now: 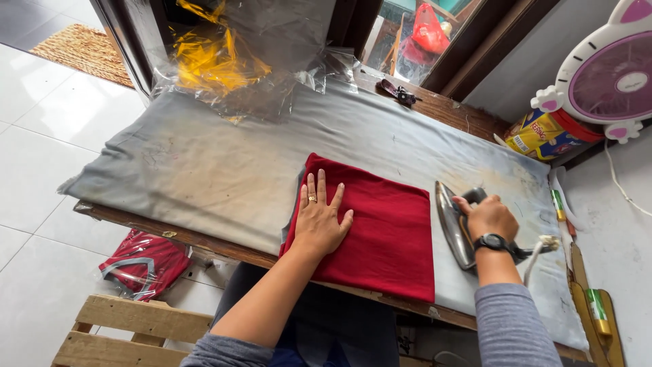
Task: The person irons a red t-shirt on an ironing board, smoothing the body and sleeves, then folds the shirt and places it into a clear plastic bag. The person uses a steam iron and handles the shirt and bag by hand.
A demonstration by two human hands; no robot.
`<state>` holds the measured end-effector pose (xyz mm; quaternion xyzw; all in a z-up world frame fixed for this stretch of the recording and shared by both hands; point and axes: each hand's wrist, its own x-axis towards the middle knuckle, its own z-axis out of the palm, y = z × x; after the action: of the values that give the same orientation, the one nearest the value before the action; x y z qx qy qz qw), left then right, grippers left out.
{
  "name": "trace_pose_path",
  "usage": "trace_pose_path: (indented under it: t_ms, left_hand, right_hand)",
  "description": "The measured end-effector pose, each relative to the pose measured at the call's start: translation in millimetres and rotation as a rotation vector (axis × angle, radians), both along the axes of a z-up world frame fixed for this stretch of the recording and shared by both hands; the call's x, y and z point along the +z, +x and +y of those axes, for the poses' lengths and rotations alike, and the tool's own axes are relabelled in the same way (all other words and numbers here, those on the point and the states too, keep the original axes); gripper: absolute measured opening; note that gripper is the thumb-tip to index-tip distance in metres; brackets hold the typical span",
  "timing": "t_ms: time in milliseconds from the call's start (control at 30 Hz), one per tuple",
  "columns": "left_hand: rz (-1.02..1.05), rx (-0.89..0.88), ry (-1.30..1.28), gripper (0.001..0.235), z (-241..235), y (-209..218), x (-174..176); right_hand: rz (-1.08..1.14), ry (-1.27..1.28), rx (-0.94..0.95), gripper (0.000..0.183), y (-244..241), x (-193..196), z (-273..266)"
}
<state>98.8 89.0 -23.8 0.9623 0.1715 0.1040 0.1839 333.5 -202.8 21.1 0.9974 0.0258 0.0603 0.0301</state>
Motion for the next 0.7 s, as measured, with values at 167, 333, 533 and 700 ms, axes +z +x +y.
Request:
trace_pose_path:
  t_ms: [167, 333, 533, 700]
  left_hand:
    - [0.012, 0.002, 0.060, 0.072, 1.3, 9.0, -14.0]
    - [-0.046, -0.013, -0.012, 0.070, 0.4, -0.1, -4.0]
    - [-0.368, -0.039, 0.114, 0.052, -2.0, -5.4, -48.2]
    - [-0.415, 0.097, -0.126, 0.046, -44.6, -47.7, -25.4]
  right_hand:
    - [-0.272, -0.154, -0.012, 0.077, 9.9, -20.0, -45.9]
    - [-0.277, 0.250, 0.293, 0.048, -66.4, -50.1, -6.5]
    - [0.534, 1.154, 0.153, 0.059, -124.5, 4.2, 55.0]
    - [0.304, 0.830, 0.528, 0.075, -162.5, 97.5, 74.3]
